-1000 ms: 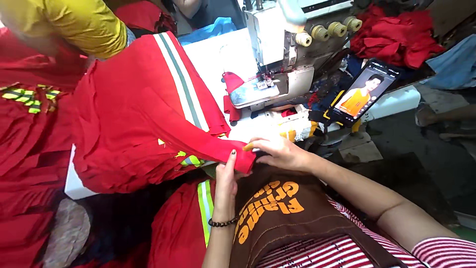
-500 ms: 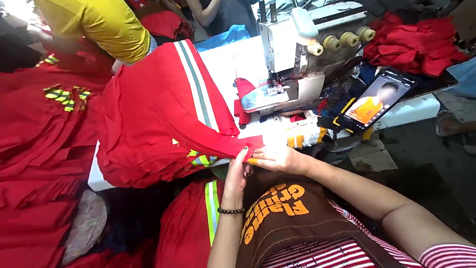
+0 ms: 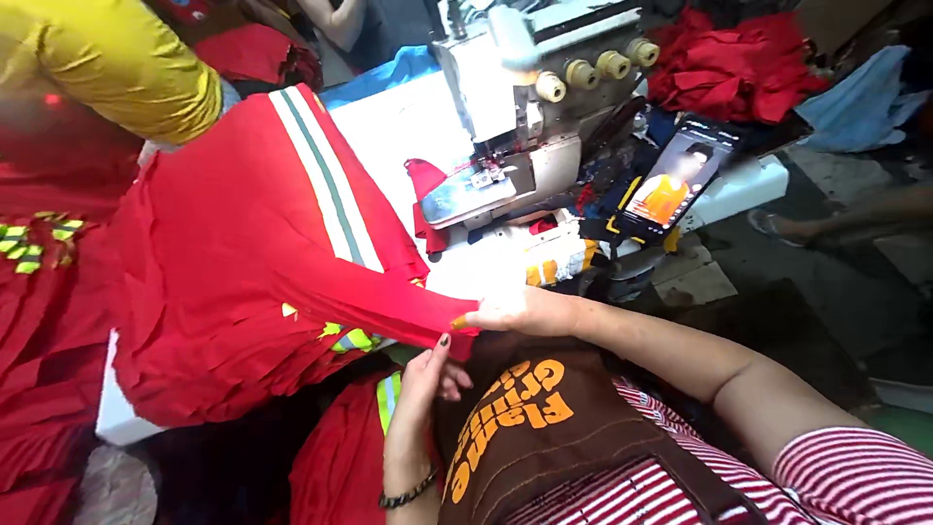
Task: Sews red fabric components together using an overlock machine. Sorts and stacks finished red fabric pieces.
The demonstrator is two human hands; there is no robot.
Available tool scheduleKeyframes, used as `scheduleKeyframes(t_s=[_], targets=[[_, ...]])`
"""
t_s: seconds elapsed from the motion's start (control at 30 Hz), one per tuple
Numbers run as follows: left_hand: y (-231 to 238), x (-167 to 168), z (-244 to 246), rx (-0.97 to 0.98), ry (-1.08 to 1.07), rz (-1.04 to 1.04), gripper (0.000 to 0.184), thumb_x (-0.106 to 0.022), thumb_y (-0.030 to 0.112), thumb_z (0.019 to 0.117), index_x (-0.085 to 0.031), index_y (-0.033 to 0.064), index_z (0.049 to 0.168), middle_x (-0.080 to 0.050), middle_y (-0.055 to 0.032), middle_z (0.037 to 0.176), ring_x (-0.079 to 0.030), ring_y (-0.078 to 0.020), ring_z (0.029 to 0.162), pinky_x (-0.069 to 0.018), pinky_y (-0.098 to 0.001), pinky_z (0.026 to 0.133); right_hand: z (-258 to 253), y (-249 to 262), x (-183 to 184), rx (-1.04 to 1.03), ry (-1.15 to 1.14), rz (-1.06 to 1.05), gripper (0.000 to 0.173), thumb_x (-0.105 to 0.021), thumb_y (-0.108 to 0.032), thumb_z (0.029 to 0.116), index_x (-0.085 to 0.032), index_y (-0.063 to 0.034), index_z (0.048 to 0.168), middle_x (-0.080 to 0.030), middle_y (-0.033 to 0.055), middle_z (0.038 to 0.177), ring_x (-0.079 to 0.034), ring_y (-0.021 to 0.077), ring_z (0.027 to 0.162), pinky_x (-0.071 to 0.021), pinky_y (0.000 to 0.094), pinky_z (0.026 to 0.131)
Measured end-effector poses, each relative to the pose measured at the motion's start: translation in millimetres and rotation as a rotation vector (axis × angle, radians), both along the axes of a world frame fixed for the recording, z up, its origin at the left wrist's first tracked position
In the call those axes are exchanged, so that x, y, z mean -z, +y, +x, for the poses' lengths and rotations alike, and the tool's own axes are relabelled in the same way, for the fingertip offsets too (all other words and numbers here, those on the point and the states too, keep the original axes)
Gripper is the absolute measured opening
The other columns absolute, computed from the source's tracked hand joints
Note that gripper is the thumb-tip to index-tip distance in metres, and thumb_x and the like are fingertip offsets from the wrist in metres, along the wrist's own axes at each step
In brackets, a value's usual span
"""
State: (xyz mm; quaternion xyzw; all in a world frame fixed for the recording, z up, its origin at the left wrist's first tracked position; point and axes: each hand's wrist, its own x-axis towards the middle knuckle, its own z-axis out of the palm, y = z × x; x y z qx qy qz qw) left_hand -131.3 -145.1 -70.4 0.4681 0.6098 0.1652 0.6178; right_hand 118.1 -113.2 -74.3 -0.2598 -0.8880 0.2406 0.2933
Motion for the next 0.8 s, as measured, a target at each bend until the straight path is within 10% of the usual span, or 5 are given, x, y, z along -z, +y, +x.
scheduleKeyframes(t_s=[0.27, 0.43, 0.53, 0.63, 0.8], targets=[[-12.6, -16.6, -7.1, 0.282, -0.077, 0.101, 0.026, -0.05, 0.017, 0.1028, -0.071, 0.0017, 0.108, -0.073, 0.0002, 0.07, -0.067, -0.0076, 0.055, -0.0576, -0.0239, 0.053, -12.0, -0.1, -13.4, -0.037, 0.057, 0.01, 0.026, -0.051, 0.003, 0.1017, -0.068, -0.0026, 0.12, -0.072, 0.0142, 0.096, -0.072, 0.0278, 0.09, -0.058, 0.0395, 0.081], [-0.9, -16.2, -1.7, 0.339, -0.451, 0.153, 0.054, -0.05, 0.048, 0.1048, -0.069, 0.0009, 0.123, -0.077, -0.0097, 0.09, -0.074, -0.0179, 0.07, -0.0633, -0.0326, 0.065, -12.7, 7.8, -38.1, -0.059, 0.014, -0.115, 0.031, -0.049, 0.005, 0.1012, -0.068, -0.0002, 0.126, -0.072, 0.017, 0.101, -0.071, 0.0299, 0.095, -0.056, 0.044, 0.085], [22.3, -40.5, 10.0, 0.157, -0.535, 0.204, 0.069, -0.045, 0.067, 0.0987, -0.064, 0.0064, 0.127, -0.076, -0.0138, 0.109, -0.076, -0.0265, 0.086, -0.0638, -0.0391, 0.068, -19.9, 18.0, -42.3, 0.069, 0.357, 0.225, 0.023, -0.055, 0.005, 0.0996, -0.073, 0.0026, 0.113, -0.074, 0.0152, 0.098, -0.071, 0.0241, 0.093, -0.0573, 0.0349, 0.086], [66.6, -73.4, 10.8, -0.252, -0.5, 0.347, 0.037, -0.036, 0.037, 0.111, -0.062, 0.0118, 0.115, -0.077, -0.0043, 0.099, -0.076, -0.0169, 0.084, -0.065, -0.0346, 0.07, -20.6, 13.2, -63.0, 0.075, 0.456, 0.354, 0.021, -0.055, 0.005, 0.0999, -0.073, 0.0016, 0.111, -0.073, 0.0175, 0.102, -0.071, 0.0257, 0.098, -0.0579, 0.0363, 0.088], [157.3, -96.9, -14.2, -0.576, -0.507, 0.52, 0.026, -0.045, 0.014, 0.108, -0.051, 0.0037, 0.131, -0.072, -0.013, 0.121, -0.074, -0.0255, 0.101, -0.0633, -0.0409, 0.084, -8.4, -33.6, -95.1, -0.01, 0.396, 0.308, 0.017, -0.059, -0.004, 0.1014, -0.072, -0.0046, 0.111, -0.071, 0.0161, 0.095, -0.07, 0.0268, 0.089, -0.0584, 0.0387, 0.08]])
